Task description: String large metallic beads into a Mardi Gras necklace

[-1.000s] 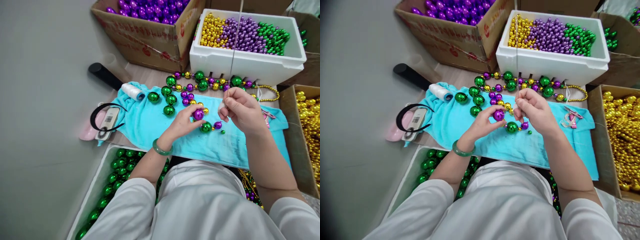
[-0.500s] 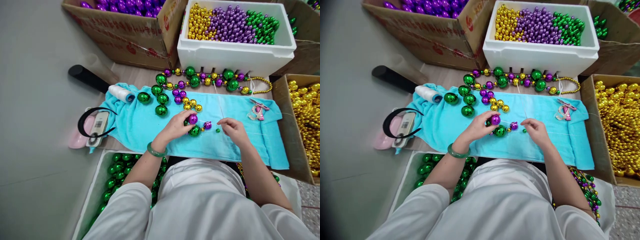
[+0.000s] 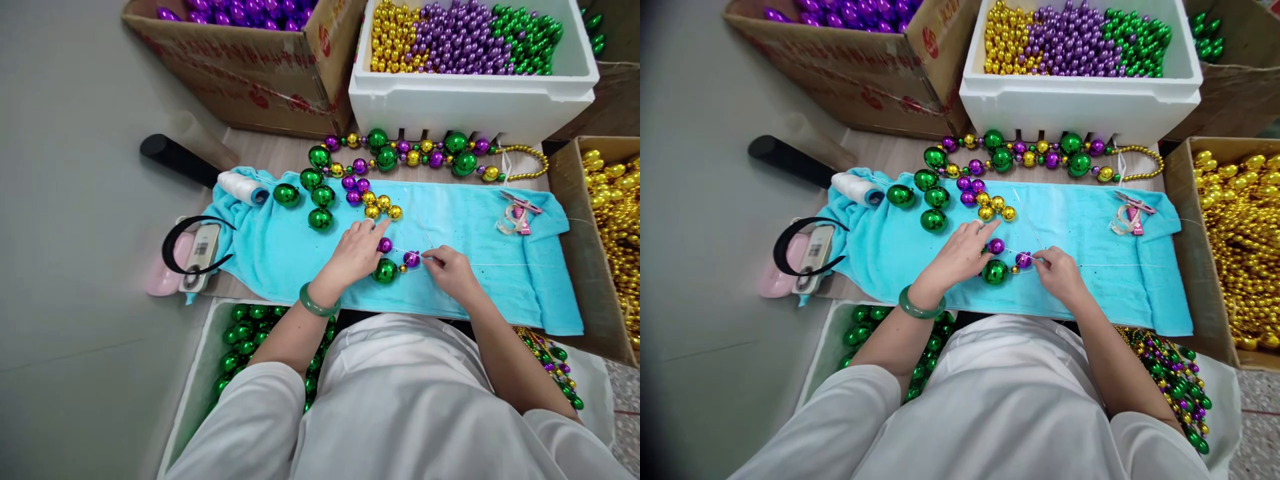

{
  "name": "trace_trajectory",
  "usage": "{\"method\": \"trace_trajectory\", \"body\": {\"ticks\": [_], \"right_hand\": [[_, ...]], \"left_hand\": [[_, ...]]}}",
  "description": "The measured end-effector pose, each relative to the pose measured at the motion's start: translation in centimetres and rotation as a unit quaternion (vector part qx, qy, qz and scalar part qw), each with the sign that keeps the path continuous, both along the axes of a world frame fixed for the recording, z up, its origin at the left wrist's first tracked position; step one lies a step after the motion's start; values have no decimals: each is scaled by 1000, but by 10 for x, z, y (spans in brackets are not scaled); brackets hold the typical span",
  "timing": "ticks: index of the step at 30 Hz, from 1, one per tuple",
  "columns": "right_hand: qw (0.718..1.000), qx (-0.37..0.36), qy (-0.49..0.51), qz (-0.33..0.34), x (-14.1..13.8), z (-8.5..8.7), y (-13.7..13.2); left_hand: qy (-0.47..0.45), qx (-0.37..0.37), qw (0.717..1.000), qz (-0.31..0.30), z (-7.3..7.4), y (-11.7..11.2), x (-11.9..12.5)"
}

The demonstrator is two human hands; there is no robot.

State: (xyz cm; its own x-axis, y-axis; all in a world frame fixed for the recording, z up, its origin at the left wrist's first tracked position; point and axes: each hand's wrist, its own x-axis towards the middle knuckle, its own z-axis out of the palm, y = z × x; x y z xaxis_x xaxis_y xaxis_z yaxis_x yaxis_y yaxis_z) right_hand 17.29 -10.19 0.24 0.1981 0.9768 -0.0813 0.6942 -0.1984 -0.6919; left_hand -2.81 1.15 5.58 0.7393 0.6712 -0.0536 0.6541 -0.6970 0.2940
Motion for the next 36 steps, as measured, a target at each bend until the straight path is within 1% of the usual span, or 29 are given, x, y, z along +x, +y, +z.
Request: {"method": "trace_trajectory", "body": {"ticks": [2,3,5,6,8,11,13,14,15,16,17,18,19,21,22,23,24,25,27,29,30,31,32,34,35,36], "right_hand": [[998,33,45,-22,-1,4,6],[996,47,67,-31,-2,6,10],[991,69,109,-39,-3,10,20],[988,76,129,-42,-4,11,25],[982,78,165,-53,-5,12,35],[972,63,213,-79,-6,10,45],[964,48,247,-92,-6,8,47],[959,42,264,-98,-5,7,47],[953,38,282,-103,-5,7,47],[947,34,300,-109,-4,7,47],[940,31,319,-116,-2,7,47],[932,28,339,-123,-1,8,47],[924,25,360,-128,1,9,47],[908,21,397,-132,4,10,47],[902,21,411,-132,5,11,47],[898,21,419,-130,6,11,48],[896,22,424,-129,7,10,48],[895,21,426,-128,8,9,47],[898,15,423,-123,10,7,46],[904,-2,414,-104,12,5,43],[908,-13,409,-93,14,4,42],[910,-22,405,-83,15,5,41],[913,-28,401,-77,16,7,41],[916,-21,394,-73,20,13,42],[917,-8,392,-73,21,18,44],[918,9,390,-72,22,24,45]], "left_hand": [[-18,45,999,3,10,-8,6],[-26,57,998,-7,14,-13,11],[-12,46,998,-49,15,-25,22],[10,31,997,-71,13,-31,29],[62,5,993,-98,2,-41,41],[94,-3,992,-84,-18,-46,55],[74,-16,995,-60,-26,-42,59],[52,-40,997,-45,-28,-38,60],[22,-80,996,-29,-29,-33,59],[-14,-139,990,-11,-29,-28,58],[-56,-217,975,10,-28,-23,57],[-103,-307,946,32,-27,-17,55],[-153,-401,902,53,-27,-12,54],[-244,-562,786,86,-25,-2,51],[-280,-618,729,97,-25,2,50],[-307,-656,682,102,-26,5,49],[-327,-679,649,103,-27,8,48],[-343,-692,627,101,-28,10,46],[-367,-704,602,87,-31,12,44],[-382,-703,596,70,-33,13,41],[-384,-698,602,59,-33,13,40],[-379,-689,616,40,-32,12,40],[-364,-678,638,10,-30,11,40],[-303,-643,698,-85,-23,7,42],[-270,-612,730,-135,-20,5,43],[-244,-571,765,-173,-16,3,45]]}}
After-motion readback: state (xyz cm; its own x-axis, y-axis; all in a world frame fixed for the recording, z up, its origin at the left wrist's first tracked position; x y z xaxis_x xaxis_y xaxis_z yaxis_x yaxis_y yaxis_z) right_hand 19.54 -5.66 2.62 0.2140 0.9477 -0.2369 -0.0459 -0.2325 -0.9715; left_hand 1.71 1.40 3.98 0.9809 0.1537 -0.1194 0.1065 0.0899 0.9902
